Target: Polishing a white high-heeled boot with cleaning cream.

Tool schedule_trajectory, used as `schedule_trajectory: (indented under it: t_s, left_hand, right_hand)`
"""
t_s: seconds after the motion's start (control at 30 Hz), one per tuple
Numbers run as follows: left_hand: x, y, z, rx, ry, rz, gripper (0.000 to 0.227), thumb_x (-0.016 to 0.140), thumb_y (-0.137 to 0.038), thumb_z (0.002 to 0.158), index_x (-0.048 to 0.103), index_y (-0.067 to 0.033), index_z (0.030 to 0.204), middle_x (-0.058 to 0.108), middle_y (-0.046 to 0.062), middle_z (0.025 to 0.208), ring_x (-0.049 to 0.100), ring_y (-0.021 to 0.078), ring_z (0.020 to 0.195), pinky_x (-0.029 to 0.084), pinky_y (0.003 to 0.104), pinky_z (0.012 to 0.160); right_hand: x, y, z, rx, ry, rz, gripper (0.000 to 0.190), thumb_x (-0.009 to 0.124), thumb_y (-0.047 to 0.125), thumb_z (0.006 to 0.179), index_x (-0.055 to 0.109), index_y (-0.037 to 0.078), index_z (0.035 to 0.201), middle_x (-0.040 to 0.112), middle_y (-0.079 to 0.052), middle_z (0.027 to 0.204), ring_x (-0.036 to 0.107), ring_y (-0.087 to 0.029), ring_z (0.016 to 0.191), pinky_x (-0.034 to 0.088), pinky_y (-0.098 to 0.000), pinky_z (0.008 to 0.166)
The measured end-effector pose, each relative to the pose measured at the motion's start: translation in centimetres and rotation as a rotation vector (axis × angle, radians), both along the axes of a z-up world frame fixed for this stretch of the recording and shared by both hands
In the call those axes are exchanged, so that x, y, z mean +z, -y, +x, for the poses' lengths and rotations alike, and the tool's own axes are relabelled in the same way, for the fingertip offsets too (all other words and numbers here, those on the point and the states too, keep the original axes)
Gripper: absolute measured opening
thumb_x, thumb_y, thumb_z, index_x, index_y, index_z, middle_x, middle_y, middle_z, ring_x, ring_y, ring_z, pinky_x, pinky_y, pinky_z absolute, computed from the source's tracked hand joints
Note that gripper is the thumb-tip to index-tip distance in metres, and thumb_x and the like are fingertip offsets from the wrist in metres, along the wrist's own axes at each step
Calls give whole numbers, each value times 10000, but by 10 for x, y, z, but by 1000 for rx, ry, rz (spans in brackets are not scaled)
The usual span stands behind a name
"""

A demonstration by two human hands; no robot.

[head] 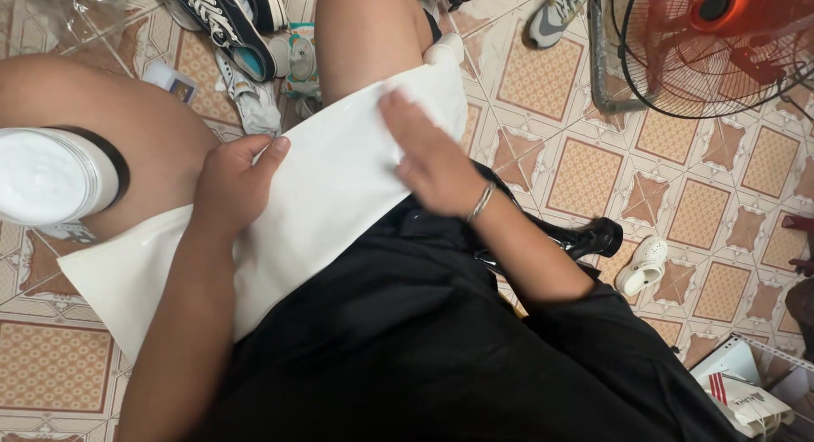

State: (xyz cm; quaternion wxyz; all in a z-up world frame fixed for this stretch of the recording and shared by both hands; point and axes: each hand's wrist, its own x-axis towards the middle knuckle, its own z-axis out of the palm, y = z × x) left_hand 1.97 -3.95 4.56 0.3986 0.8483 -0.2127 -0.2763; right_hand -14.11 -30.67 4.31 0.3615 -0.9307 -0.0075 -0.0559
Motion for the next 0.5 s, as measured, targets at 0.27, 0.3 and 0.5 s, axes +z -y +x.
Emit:
schedule_trajectory:
  t_s: [0.27,0.3,0.5]
  left_hand:
    - [6,1,-1,22,-61,-14,408,606,-403,1033,706,-27,909,627,159,656,592,265,624,475,403,639]
    - [6,0,-2,29,-61,-15,408,606,-403,1033,706,-27,909,627,159,656,592,265,624,475,403,639]
    - [2,2,1,-2,17,52,430,590,-432,1038,704,-37,909,624,182,678,602,317,624,476,417,650]
  right_hand:
    - [-27,49,-32,274,-130,-85,589,407,338,1073,357,128,1621,357,-37,1702,357,-276,1610,265,-430,1352]
    - [-26,48,-23,280,-130,-86,589,407,338,1073,357,128,1621,357,-37,1702,357,-276,1610,265,-430,1352]
    - [-5,10,20,-6,-22,87,695,479,241,1128,124,-10,1670,104,-257,1747,166,-421,1633,194,-474,1330]
